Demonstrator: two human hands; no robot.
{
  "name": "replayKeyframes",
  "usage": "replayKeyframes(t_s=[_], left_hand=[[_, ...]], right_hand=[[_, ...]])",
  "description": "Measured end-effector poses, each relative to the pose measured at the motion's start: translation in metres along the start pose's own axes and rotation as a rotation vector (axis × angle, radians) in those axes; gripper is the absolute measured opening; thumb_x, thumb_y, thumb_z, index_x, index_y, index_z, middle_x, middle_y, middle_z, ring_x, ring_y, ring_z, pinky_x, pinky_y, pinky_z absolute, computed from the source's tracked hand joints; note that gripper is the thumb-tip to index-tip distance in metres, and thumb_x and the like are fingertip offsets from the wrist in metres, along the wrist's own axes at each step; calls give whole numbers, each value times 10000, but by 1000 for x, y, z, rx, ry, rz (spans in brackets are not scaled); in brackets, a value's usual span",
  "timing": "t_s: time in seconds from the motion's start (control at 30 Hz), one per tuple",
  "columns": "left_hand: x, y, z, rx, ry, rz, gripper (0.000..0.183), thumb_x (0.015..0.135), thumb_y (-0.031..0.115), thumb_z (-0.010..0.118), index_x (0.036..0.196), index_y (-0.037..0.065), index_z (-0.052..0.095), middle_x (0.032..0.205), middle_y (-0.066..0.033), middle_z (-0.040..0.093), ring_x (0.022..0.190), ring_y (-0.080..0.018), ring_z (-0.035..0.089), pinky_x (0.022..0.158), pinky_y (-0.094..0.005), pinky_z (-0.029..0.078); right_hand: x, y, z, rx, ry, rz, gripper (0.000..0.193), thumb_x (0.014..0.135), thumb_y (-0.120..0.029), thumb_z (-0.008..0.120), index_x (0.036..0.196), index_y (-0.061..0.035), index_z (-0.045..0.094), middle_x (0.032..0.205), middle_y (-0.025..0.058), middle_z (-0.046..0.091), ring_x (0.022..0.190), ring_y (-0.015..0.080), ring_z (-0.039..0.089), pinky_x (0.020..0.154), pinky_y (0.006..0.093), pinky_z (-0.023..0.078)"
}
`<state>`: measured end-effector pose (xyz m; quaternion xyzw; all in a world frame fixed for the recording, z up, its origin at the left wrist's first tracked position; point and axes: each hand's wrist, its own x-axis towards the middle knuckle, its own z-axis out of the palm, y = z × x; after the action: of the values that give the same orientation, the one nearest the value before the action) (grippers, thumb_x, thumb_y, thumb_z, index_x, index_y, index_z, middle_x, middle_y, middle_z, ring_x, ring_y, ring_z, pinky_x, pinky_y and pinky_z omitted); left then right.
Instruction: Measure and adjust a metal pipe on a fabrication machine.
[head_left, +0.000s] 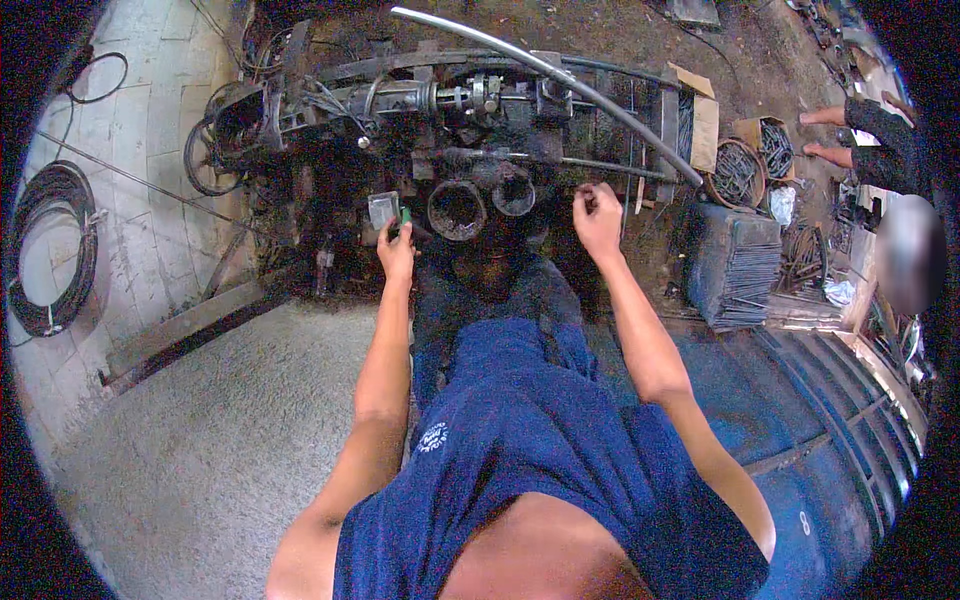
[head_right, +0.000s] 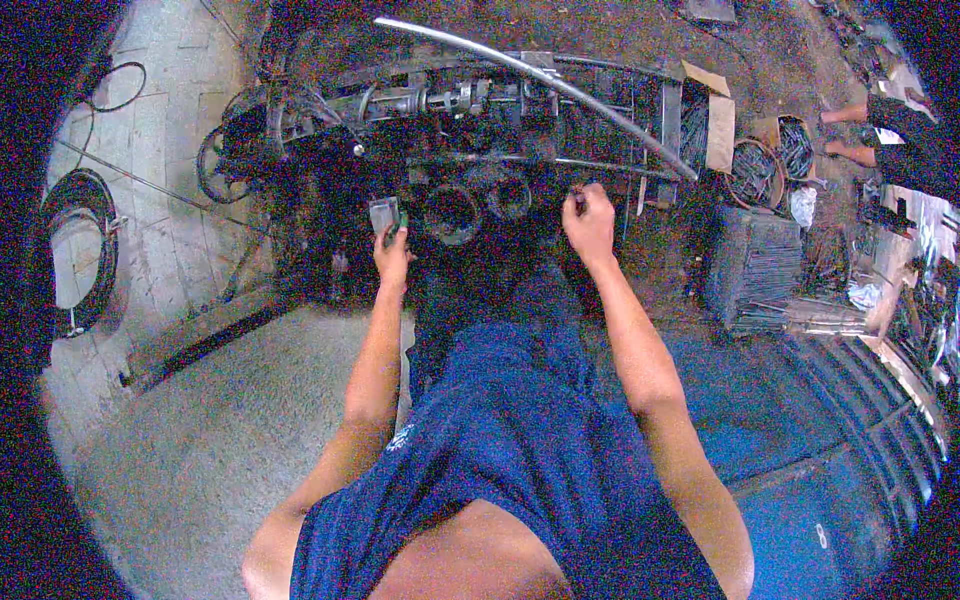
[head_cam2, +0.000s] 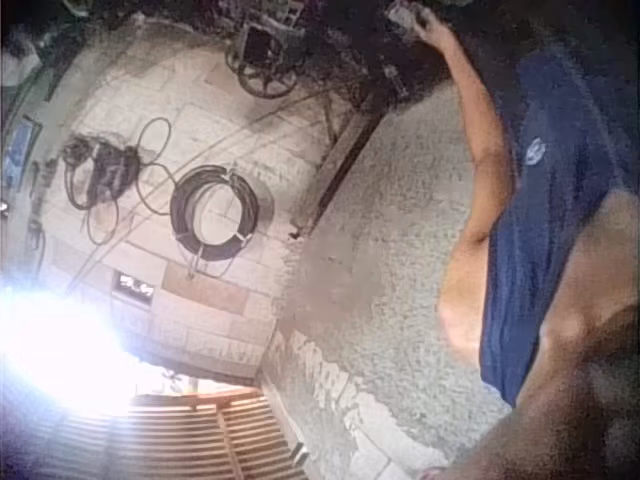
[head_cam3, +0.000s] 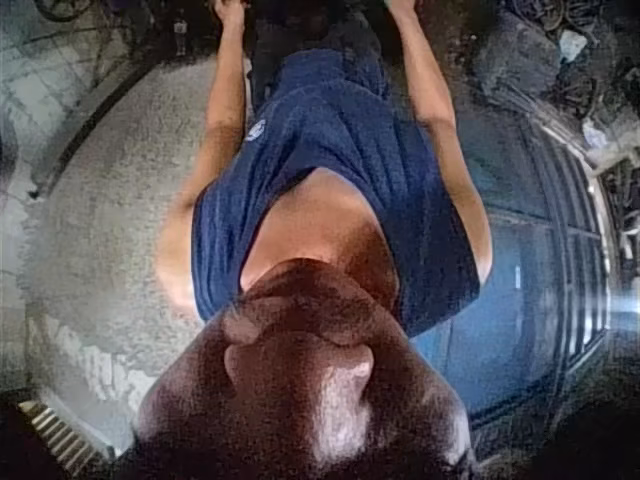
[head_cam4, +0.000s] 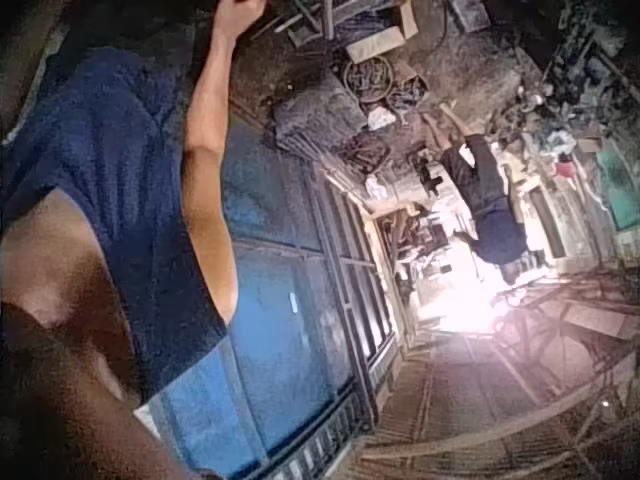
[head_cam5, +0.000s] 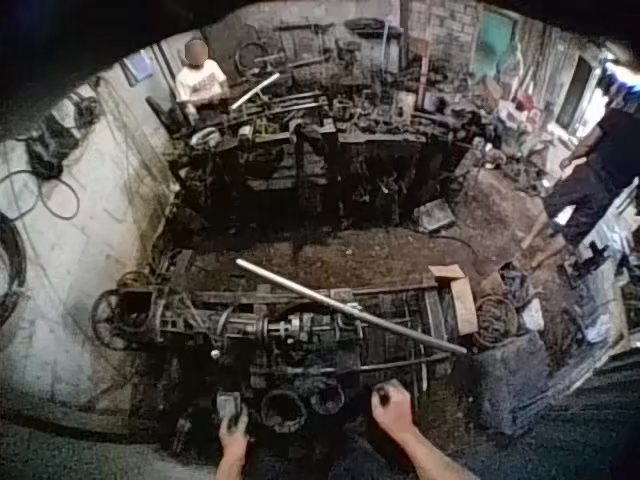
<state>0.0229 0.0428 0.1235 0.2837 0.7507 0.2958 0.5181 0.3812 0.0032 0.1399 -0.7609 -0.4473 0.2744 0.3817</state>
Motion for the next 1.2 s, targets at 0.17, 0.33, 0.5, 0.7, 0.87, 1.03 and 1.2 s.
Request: replayKeyframes(t_s=[0.17,0.33,0.5,0.7,0.87,1.03,1.2], left_hand=[[12,2,-6,-173,-38,-140,251,902,217,650,1097,67,606,678,-2,505,517,-95,472,488,-274,465],[7,5,-4,-291,-104,-203,243,916,167,614,1142,82,590,723,-9,519,543,-116,508,528,-310,511],[7,-9,-7,-382,-75,-175,314,932,142,587,1244,117,566,774,-21,575,605,-119,552,576,-318,516],[8,-14,-1,-394,-34,-136,294,933,139,591,1225,111,582,768,-25,589,576,-113,541,566,-302,506],[7,-13,0,-398,-24,-96,283,925,133,602,1205,89,586,762,-29,593,571,-110,539,542,-279,491],[5,-12,1,-323,2,-53,300,908,138,623,1200,84,583,739,-41,606,546,-114,544,506,-271,475],[2,-6,4,-233,42,-65,319,893,125,637,1201,62,582,743,-44,625,538,-117,557,488,-267,464]], right_hand=[[61,-139,-27,-152,282,-629,227,749,-76,659,964,-25,611,984,160,592,940,327,580,817,422,481],[137,-149,-13,-627,159,-467,404,886,-441,548,1032,-77,646,1031,159,621,986,347,590,888,450,453],[141,-158,-10,-626,39,-338,502,920,-522,450,981,-69,656,967,167,645,938,361,620,890,469,456],[153,-156,-16,-572,-72,-155,586,941,-552,349,1017,-60,658,1032,176,651,996,356,620,915,481,456],[171,-162,-18,-552,-222,126,694,940,-586,239,1154,-58,635,1200,248,585,1149,417,536,979,496,418],[170,-155,-15,-700,-170,17,694,947,-535,228,1113,-17,659,1237,283,551,1202,415,503,1068,563,295],[169,-157,-22,-615,-244,44,653,933,-489,273,1095,5,670,1219,249,588,1175,396,540,1101,556,243]])
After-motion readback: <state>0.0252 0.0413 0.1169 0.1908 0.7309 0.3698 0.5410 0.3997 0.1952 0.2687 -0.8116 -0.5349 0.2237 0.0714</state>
